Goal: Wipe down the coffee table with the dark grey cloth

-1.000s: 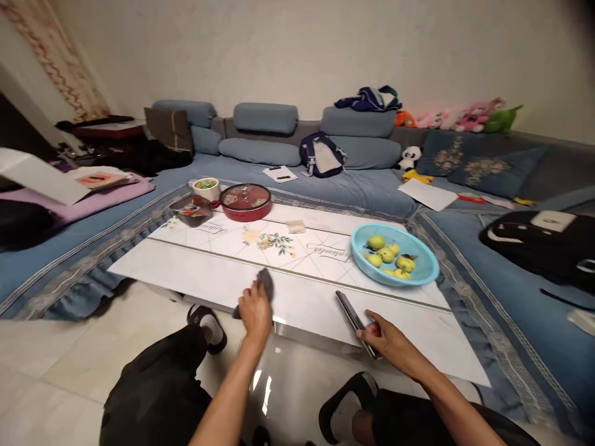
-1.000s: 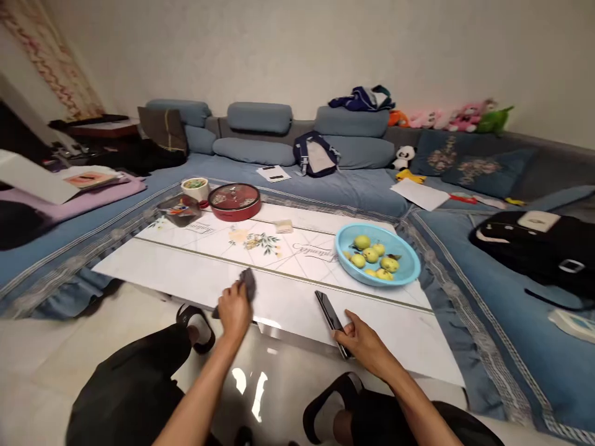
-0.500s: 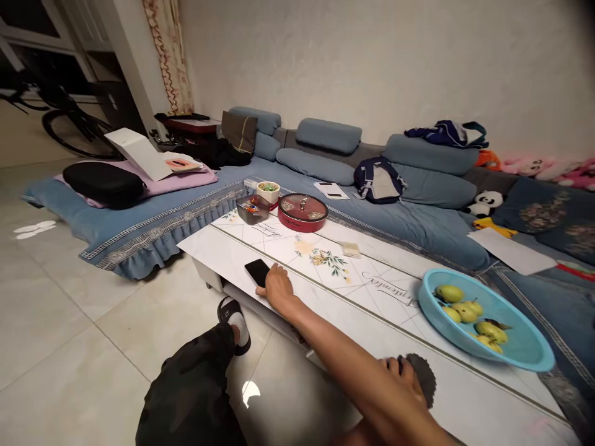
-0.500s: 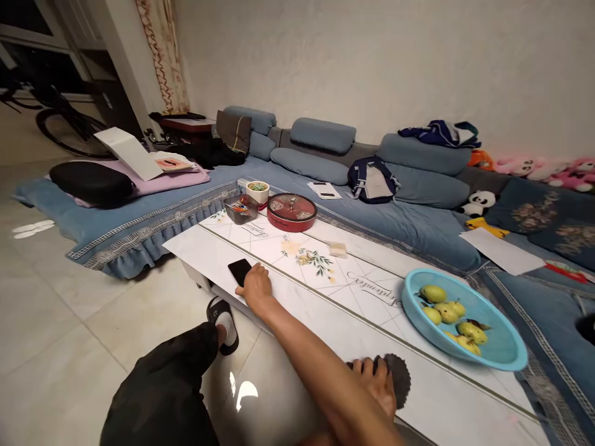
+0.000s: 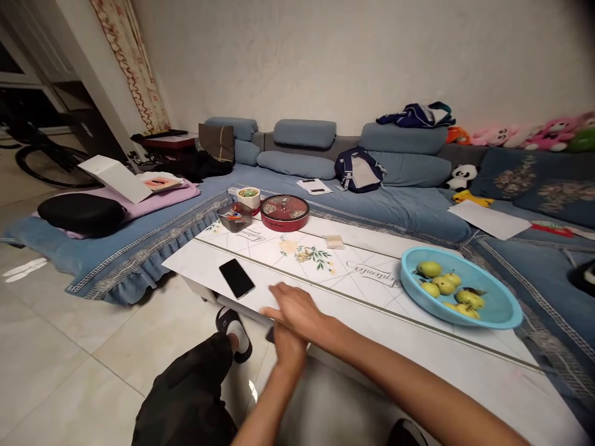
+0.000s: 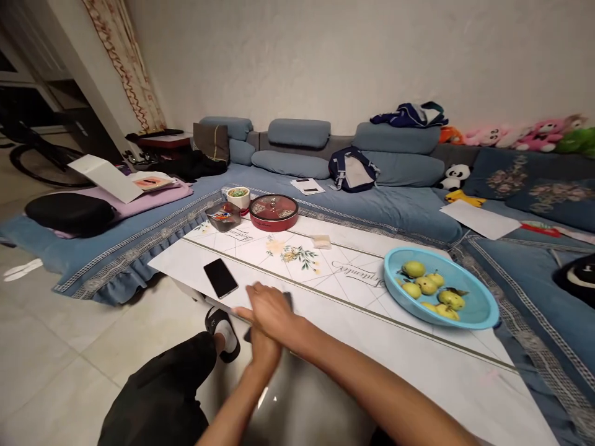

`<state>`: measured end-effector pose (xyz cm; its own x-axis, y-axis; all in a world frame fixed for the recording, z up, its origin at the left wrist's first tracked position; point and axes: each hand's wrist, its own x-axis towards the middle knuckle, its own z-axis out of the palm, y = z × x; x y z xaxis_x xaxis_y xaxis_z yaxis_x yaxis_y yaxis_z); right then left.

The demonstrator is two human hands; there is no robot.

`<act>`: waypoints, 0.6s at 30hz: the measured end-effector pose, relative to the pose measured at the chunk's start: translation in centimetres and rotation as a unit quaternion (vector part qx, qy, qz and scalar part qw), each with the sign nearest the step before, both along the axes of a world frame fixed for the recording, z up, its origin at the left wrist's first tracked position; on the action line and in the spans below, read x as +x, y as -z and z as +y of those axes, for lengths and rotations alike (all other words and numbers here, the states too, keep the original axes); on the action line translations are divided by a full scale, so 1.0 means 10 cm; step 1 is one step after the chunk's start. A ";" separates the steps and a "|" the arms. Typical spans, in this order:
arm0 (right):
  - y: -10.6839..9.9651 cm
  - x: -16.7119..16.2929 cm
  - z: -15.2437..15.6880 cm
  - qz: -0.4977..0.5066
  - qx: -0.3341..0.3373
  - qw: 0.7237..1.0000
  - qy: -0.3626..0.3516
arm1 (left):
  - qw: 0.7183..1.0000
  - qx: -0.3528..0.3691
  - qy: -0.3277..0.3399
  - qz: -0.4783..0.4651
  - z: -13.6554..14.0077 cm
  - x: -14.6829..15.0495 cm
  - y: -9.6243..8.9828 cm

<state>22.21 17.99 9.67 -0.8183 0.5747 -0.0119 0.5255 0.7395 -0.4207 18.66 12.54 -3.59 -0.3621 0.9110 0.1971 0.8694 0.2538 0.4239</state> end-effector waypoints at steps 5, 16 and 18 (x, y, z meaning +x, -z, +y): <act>0.27 2.37 -0.38 0.019 -0.093 0.994 0.059 | 0.981 -0.084 -0.151 0.086 0.52 -0.49 -0.28; 1.11 3.18 -0.49 0.125 -0.142 0.980 0.058 | 0.978 -0.056 0.086 0.179 -0.03 0.69 0.00; 1.09 3.22 -0.55 0.129 -0.098 0.986 0.041 | 0.974 -0.074 -0.008 0.216 -0.16 0.18 -0.07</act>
